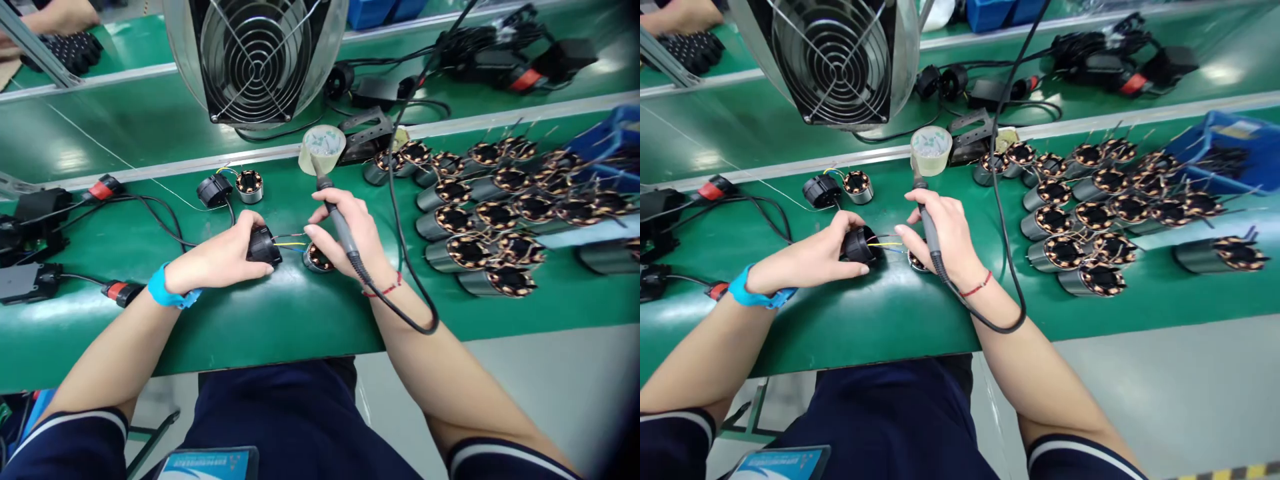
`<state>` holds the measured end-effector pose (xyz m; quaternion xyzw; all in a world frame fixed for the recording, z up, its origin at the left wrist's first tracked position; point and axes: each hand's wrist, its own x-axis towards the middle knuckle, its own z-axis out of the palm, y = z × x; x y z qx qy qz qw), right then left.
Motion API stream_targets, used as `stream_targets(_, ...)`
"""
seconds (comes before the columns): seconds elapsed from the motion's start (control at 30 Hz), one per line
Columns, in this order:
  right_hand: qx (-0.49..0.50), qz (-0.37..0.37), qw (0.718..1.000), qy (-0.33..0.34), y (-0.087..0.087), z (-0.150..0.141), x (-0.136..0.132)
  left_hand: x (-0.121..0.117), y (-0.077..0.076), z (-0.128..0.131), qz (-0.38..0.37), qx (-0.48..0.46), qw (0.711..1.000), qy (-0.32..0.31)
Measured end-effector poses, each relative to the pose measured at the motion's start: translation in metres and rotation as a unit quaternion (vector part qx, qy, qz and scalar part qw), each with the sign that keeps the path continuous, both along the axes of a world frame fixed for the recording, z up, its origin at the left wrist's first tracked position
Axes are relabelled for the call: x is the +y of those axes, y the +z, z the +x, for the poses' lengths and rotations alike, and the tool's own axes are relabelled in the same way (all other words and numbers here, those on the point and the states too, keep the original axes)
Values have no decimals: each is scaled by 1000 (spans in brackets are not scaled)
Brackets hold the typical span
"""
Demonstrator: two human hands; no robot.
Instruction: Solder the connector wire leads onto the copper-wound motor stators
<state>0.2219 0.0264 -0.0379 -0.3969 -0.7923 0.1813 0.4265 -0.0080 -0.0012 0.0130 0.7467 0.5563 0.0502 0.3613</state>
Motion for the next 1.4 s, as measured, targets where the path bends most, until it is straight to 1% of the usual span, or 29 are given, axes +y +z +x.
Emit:
stream_targets(0.1, 33, 37, 998, 43, 2, -9, -9, 4, 2, -4, -45, -97, 994, -2)
stream_targets(0.17, 17, 75, 995, 63, 3, -17, -15, 6, 3, -5, -102, -165, 981, 12)
stream_targets(0.23, -8, 104, 992, 68, 4, -22, -20, 8, 2, -6, -143, -205, 968, 30)
stream_targets(0.3, -21, 108, 992, 64, 5, -25, -23, 10, 0, -7, -145, -234, 961, 27)
stream_targets(0.4, -25, 90, 994, 56, 5, -27, -27, 10, -3, -7, -114, -264, 958, 0)
stream_targets(0.47, -18, 74, 995, 57, 4, -29, -28, 9, -4, -5, -100, -258, 961, -4)
stream_targets(0.57, 16, 31, 998, 58, 4, -33, -31, 6, -4, -2, -89, -246, 965, 1)
stream_targets(0.73, 79, -50, 995, 44, 12, -35, -34, 1, -1, 0, -72, -251, 965, 0)
stream_targets(0.87, 74, -91, 993, 34, 18, -30, -33, 0, 5, -1, -70, -220, 973, -2)
stream_targets(1.03, 42, -86, 995, 16, 20, -21, -29, 1, 9, -5, -86, -187, 979, 7)
stream_targets(1.23, 4, -92, 995, 44, 21, -11, -23, 3, 8, -10, -96, -166, 981, -6)
stream_targets(1.3, -19, -93, 994, 52, 21, -8, -21, 4, 8, -11, -87, -136, 987, -20)
stream_targets(1.4, -48, -83, 994, 52, 21, -3, -18, 7, 10, -15, -61, -65, 995, -43)
